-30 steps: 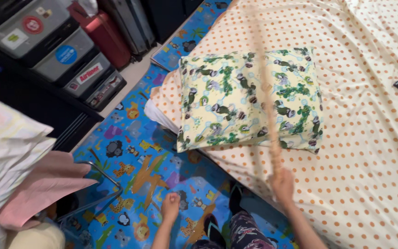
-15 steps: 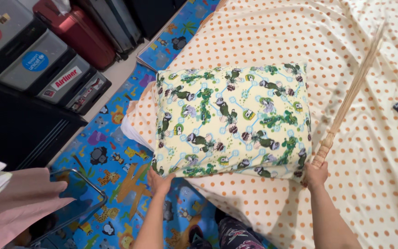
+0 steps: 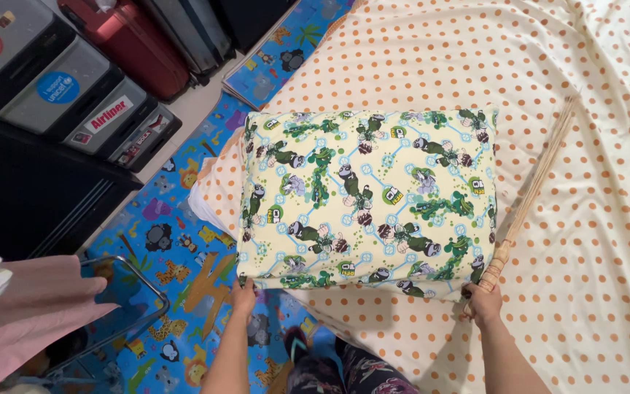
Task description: The person straightens a polka-dotted bedsheet and uses a small broom to tap and sweep several pillows and a folded blanket on the bed. They then move the pillows and blanket to a nearby chair and place remote controls on a side table.
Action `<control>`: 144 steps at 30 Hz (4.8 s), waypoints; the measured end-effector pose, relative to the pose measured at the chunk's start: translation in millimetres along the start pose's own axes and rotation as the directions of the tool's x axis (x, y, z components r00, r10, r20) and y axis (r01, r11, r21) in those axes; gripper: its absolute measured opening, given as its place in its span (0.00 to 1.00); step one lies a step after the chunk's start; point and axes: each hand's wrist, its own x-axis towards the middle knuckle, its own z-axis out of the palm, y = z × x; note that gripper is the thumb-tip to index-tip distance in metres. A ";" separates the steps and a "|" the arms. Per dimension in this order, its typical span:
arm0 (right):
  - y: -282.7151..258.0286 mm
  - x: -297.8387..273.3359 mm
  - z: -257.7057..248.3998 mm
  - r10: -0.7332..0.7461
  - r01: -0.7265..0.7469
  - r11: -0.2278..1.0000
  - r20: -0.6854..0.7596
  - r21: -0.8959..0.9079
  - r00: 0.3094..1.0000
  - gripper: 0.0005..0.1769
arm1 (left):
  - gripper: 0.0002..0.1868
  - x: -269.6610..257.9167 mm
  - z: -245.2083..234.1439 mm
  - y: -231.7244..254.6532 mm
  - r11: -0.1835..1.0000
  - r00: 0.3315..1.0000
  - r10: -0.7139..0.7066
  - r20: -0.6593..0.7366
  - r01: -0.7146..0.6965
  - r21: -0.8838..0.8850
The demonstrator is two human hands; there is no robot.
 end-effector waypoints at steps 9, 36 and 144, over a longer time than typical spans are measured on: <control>-25.9 13.6 -14.1 0.043 -0.042 0.999 -0.082 0.011 0.996 0.12 | 0.20 4.8 -18.6 25.9 0.932 0.971 0.226 0.078 -0.192 -0.306; -350.2 92.2 -17.6 -0.590 0.612 0.790 -0.228 0.035 0.774 0.06 | 0.20 68.0 -61.4 249.7 0.586 0.878 0.476 0.042 -0.282 -0.759; -85.5 -255.7 46.9 -0.617 0.650 0.760 -0.312 0.003 0.723 0.29 | 0.24 -140.3 -119.0 -206.3 0.975 0.932 0.209 0.295 -0.223 0.012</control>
